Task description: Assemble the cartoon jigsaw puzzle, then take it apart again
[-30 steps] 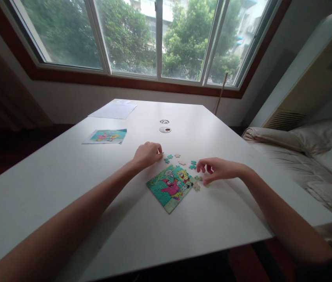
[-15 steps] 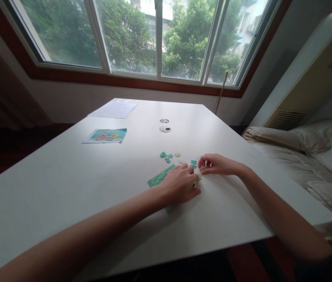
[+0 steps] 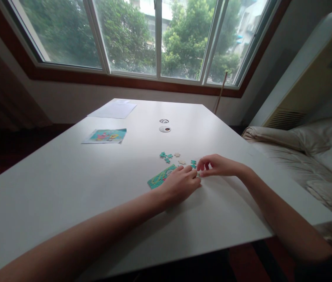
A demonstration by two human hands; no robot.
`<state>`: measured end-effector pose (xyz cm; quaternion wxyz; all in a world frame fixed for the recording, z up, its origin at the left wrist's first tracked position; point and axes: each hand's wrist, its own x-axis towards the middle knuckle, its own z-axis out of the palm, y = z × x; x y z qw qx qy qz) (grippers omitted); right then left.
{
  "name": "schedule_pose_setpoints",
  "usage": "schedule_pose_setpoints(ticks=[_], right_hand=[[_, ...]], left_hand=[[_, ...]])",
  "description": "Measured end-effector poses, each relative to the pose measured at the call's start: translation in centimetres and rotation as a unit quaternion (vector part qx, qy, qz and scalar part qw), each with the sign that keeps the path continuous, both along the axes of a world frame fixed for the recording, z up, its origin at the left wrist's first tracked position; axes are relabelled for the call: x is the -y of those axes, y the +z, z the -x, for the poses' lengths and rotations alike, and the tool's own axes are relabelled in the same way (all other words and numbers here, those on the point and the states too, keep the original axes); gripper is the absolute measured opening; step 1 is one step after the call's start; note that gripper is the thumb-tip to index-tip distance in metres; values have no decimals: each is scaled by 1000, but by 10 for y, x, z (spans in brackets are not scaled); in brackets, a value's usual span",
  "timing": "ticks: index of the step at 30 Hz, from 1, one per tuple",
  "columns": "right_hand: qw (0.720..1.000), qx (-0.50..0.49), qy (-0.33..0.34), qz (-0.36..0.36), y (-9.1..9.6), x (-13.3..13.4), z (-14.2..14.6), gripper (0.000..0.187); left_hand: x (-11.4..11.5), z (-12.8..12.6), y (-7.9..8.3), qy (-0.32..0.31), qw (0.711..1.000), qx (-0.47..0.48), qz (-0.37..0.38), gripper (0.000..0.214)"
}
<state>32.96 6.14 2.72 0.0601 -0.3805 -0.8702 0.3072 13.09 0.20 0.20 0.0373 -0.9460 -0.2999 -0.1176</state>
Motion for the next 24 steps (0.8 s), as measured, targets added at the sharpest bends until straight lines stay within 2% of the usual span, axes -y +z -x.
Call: schedule_pose_setpoints(ticks=[4,8,11,15,18,24], right_hand=[[1000,12,4,1,2,3,4,26],[1000,12,-5,-24,1,2,7,25],[998,8,-21,-51,-4,-1,8,23],[991,-21,-43,-122,-17,-6,14,20],[983,-45,-69,-165,-25,-9,22,18],[973,-65,-75,-208,-26,-15,43,19]], left_hand=[[-9,5,12,40,999,19,3,16],[-38,28,24,157,986,59,16,29],[-65,56,20,230,969,72,46,30],[-88,84,5,279,954,82,76,21],[-92,88,-1,280,951,96,90,29],[-89,81,0,200,966,98,133,34]])
